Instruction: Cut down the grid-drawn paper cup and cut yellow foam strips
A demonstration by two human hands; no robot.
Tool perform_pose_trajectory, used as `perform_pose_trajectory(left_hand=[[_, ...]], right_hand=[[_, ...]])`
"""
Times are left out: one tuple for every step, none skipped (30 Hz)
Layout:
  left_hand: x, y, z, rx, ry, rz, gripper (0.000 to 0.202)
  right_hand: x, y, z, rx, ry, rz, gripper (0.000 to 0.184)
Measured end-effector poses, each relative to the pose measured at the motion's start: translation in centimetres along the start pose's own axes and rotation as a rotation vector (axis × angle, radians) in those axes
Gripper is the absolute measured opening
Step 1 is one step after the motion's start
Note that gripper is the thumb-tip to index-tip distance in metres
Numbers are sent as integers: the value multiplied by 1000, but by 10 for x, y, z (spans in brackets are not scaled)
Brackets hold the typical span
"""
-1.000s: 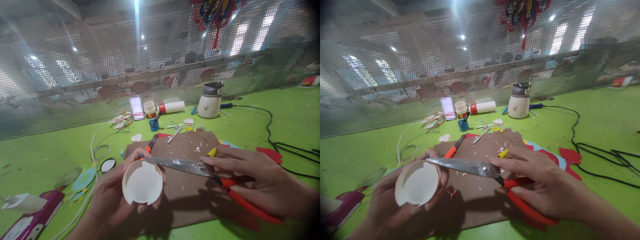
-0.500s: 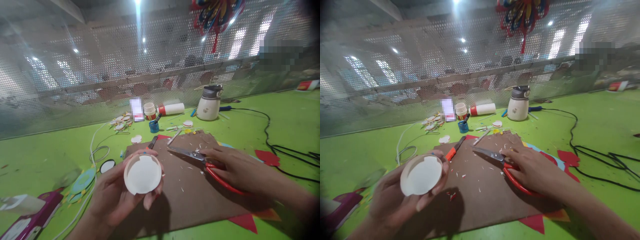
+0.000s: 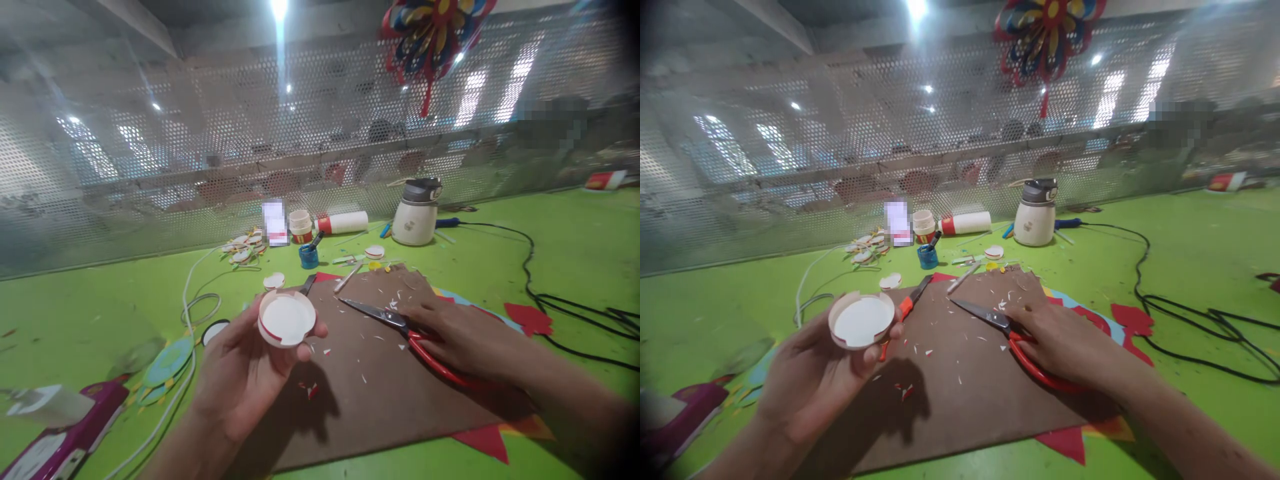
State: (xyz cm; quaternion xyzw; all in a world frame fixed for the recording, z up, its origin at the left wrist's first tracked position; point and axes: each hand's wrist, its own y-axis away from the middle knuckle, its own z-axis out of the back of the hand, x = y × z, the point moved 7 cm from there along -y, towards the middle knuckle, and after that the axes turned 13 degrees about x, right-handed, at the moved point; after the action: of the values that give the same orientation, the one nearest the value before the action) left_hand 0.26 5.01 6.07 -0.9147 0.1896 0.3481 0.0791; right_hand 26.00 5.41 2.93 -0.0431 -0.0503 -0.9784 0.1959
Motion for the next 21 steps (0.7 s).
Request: perform_pose_trajectory(left_hand=[[0, 0, 1, -21, -1, -3, 23], [0, 0, 1, -39, -4, -6, 24], [0, 0, 2, -52, -8, -7, 25], [0, 0, 2, -61, -12, -8, 25], [1, 0, 2, -69, -15, -5, 26], [1, 0, 2, -76, -16, -4, 26], [1, -1, 2, -82, -15, -2, 26], [1, -1, 2, -88, -14, -3, 24], [0, -1, 3, -96, -11, -7, 22], [0, -2, 3, -101, -9, -13, 20], [0, -2, 4, -108, -6, -18, 18], [-1, -3, 4, -115, -5, -20, 17], [-1, -3, 4, -119, -6, -25, 16], [-1, -4, 5, -122, -9, -34, 15], [-2, -4, 5, -123, -15, -46, 14], [-2, -4, 6, -126, -25, -63, 13], [-2, -4, 7, -130, -38, -79, 12], [-2, -3, 8, -129, -56, -91, 11], [-2, -3, 8, -120, -81, -98, 10], [-2, -3, 8, -98, -116, -97, 10], [-1, -3, 8, -63, -159, -94, 13]], right_hand=[[0, 0, -1, 21, 3, -4, 30], [1, 0, -1, 48, 6, -12, 32], [1, 0, -2, 75, 9, -20, 33], [2, 0, -3, 90, 9, -27, 34], [2, 0, -3, 103, 8, -32, 34], [3, 0, -3, 114, 5, -34, 34], [3, 0, -4, 124, 2, -35, 34], [3, 0, -5, 133, -1, -34, 35], [2, -1, -6, 139, -3, -34, 35], [2, -1, -6, 143, -4, -35, 36], [1, -2, -7, 145, -4, -35, 36], [1, -2, -7, 147, -4, -35, 36], [0, -3, -7, 146, -4, -35, 36], [0, -3, -7, 143, -3, -34, 35], [0, -3, -7, 139, -3, -34, 35], [-1, -2, -6, 133, -3, -34, 34], [-1, -2, -5, 125, -7, -31, 34], [-1, -2, -4, 116, -14, -24, 34], [-1, -1, -3, 105, -24, -15, 33], [-1, -1, -2, 94, -36, -6, 31], [-2, -1, -1, 82, -49, 2, 29]])
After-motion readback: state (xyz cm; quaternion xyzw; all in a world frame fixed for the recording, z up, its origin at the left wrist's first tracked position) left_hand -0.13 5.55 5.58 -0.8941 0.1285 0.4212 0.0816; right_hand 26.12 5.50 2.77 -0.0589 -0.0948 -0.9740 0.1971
